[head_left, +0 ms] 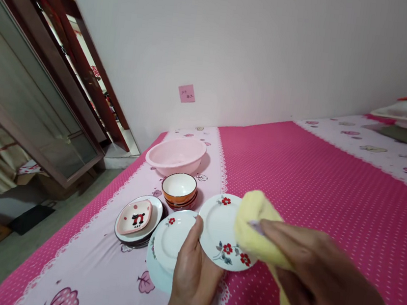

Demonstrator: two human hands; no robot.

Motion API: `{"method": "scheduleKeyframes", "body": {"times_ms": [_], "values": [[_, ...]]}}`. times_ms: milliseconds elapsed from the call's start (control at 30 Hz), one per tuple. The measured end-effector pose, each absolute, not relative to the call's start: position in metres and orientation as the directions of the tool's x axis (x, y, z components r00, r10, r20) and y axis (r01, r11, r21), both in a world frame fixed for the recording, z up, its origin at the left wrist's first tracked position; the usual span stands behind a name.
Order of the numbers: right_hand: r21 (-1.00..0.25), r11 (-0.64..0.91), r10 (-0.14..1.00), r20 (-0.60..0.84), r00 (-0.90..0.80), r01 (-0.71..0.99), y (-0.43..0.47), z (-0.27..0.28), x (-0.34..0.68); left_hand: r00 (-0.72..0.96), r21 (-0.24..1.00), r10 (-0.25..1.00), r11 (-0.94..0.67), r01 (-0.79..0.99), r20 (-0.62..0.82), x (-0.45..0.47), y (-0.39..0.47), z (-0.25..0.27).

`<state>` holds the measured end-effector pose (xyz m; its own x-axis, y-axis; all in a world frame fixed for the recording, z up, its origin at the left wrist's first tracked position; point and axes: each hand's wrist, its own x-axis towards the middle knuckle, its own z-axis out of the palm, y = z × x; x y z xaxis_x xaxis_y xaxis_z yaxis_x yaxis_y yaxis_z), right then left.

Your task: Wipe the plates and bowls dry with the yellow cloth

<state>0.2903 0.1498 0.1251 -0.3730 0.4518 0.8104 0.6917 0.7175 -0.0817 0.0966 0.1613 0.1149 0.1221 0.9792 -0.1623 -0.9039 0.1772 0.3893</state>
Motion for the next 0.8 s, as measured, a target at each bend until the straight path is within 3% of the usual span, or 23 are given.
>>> {"method": "scheduleKeyframes", "body": {"times_ms": [133,367,533,800], "values": [[-0.059,0.781,0.435,0.766,-0.473,0.622,0.152,0.103,0.258,0.105,0.401,0.975,0.177,-0.899,-0.195,0.097,0.158,0.119],[-0.063,0.823,0.375,0.806,-0.457,0.564,0.153,0.085,0.236,0.177,0.365,0.958,0.251,-0.896,-0.225,0.109,0.153,0.12],[-0.087,0.767,0.449,0.781,-0.435,0.635,0.155,0.096,0.251,0.235,0.36,0.944,0.308,-0.881,-0.232,0.127,0.15,0.112],[-0.104,0.625,0.574,0.732,-0.366,0.774,0.166,0.1,0.28,0.174,0.43,0.979,0.202,-0.88,-0.105,0.122,0.155,0.11]]}}
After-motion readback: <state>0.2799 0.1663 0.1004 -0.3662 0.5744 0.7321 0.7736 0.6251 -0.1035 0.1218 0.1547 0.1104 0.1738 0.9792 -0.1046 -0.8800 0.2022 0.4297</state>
